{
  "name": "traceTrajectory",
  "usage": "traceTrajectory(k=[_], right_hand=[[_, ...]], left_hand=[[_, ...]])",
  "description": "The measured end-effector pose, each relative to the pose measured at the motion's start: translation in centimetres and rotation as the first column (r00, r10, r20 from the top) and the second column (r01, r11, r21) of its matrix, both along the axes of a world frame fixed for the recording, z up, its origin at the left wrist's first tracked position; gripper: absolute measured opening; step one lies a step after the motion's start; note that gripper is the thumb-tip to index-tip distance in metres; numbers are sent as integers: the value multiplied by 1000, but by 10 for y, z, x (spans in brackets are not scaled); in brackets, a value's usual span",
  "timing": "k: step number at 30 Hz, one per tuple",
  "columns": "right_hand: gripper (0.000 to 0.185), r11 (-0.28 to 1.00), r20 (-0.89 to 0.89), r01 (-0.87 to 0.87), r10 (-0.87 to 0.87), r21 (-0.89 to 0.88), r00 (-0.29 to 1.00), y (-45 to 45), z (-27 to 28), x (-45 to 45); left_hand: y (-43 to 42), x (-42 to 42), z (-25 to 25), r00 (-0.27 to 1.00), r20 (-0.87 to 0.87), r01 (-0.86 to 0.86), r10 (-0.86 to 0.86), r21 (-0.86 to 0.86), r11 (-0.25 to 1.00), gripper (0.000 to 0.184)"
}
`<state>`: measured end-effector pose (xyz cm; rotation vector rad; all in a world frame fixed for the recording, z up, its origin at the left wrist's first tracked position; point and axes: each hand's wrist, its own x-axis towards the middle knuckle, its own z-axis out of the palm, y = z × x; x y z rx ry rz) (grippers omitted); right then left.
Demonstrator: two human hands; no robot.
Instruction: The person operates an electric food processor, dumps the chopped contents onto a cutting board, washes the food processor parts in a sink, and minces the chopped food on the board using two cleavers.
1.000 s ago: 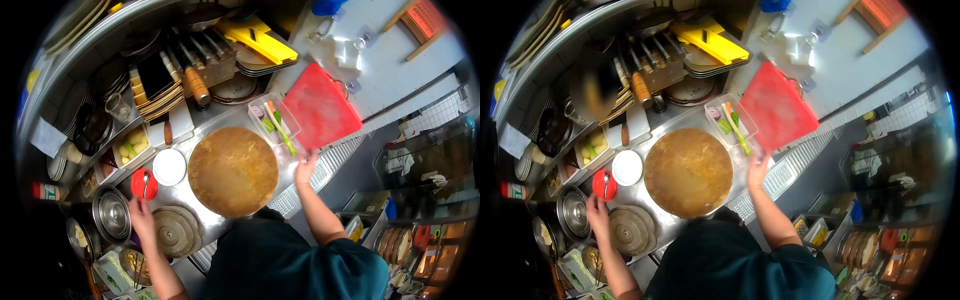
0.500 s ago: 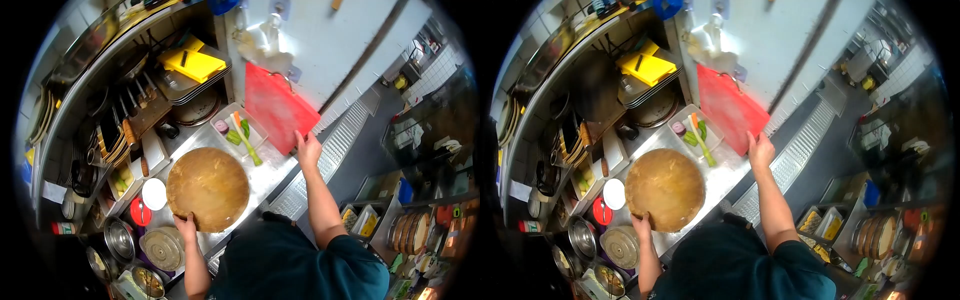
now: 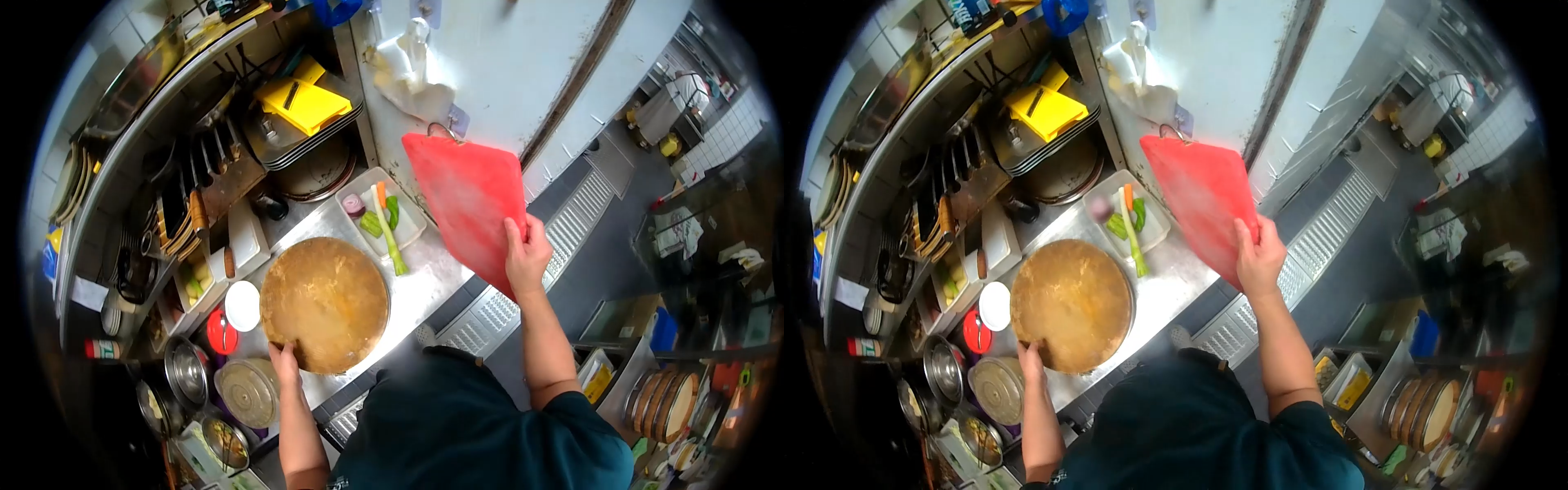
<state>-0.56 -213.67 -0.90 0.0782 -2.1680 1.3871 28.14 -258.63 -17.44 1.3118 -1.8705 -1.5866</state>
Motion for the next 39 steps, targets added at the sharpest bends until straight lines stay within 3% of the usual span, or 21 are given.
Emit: traceTrajectory(k=[12,15,18,21,24,25,26,29,33,36,39], right_hand=[[22,997,-12,-58,58,-44,998,13,44,3],[23,992,38,-86,90,-95,995,15,63,10],[23,988,21,-112,115,-104,993,9,82,24],[24,995,30,-105,105,-3,994,4,96,39],[23,990,13,-134,134,50,991,-3,105,55],[23,984,38,-168,166,62,985,-6,112,63],[22,975,66,-208,203,72,977,-9,119,70],[22,924,162,-356,333,141,929,-32,146,86],[34,715,266,-653,597,252,757,-88,175,92],[44,455,403,-856,755,246,517,-145,172,83],[45,180,489,-958,829,224,270,-208,135,70]], left_hand=[[8,-2,14,1000,-25,17,-16,25,1000,57],[-5,8,-5,999,-12,34,-34,-3,999,62],[-2,12,11,995,-13,96,-96,-4,995,66],[-7,20,3,995,-37,95,-94,8,995,69],[-7,28,4,993,64,106,-99,-118,987,73],[-3,31,18,983,80,177,-163,-228,958,78],[0,34,10,980,145,189,-134,-496,847,79],[36,30,72,949,136,279,-283,-781,560,81],[83,32,124,840,130,317,-527,-906,281,77],[95,40,123,745,288,440,-602,-890,117,75],[89,52,113,695,362,520,-621,-849,88,78]])
